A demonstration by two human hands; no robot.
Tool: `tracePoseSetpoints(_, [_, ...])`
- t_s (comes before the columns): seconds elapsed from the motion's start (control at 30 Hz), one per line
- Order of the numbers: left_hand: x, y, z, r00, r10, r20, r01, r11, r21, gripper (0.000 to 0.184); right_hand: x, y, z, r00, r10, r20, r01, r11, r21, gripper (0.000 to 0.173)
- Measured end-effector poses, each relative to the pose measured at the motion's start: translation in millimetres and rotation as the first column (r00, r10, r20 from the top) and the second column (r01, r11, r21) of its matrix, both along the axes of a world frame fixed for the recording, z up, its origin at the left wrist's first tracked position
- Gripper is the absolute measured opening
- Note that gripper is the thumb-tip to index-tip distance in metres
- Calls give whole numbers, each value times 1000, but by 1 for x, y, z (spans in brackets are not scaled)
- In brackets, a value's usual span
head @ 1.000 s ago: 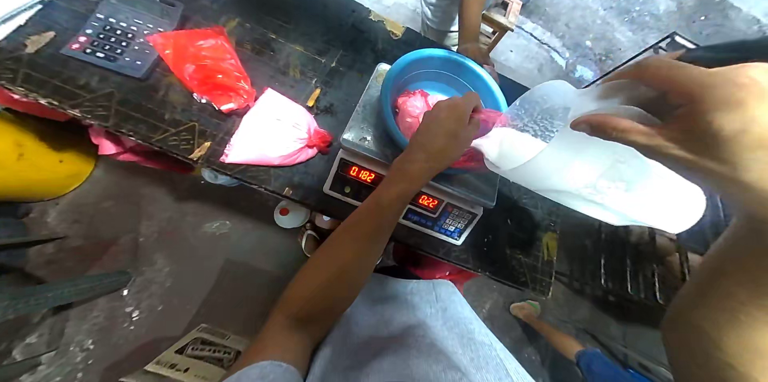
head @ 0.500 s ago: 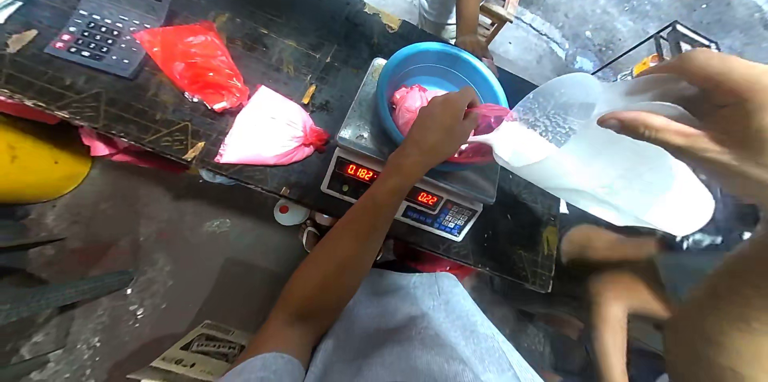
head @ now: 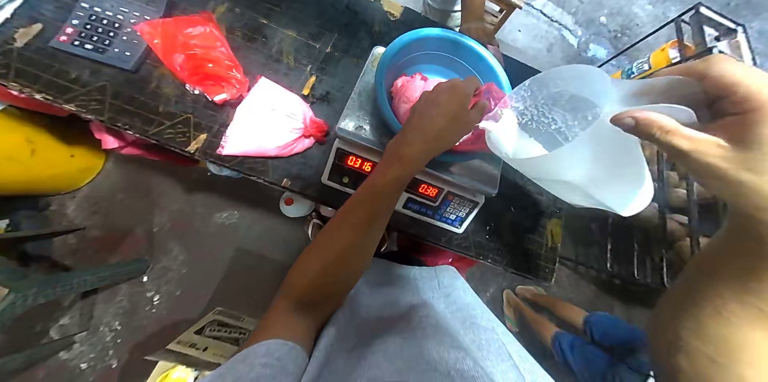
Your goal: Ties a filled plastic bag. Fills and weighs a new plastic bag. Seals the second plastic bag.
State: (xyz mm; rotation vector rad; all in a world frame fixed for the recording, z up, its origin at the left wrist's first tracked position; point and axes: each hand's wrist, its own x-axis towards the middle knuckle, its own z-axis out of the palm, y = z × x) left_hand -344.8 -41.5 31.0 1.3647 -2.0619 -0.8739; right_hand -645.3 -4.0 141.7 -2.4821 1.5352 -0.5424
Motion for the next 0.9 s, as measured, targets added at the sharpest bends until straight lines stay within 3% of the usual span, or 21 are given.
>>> tracePoseSetpoints(0.4, [1, -4, 6, 997, -1, 79, -2, 999, 40, 35, 0, -17, 15, 982, 84, -172, -89, 996, -21, 52])
tracePoseSetpoints(0.6, [4, -4, 3, 994, -2, 108, -1, 1000, 28, 31, 44, -19, 37, 950, 156, -270, -173, 984, -40, 55])
tracePoseSetpoints(0.9, [6, -6, 2, 998, 9, 66, -10, 1000, 10, 24, 70, -27, 47, 925, 194, -326, -214, 976, -27, 50])
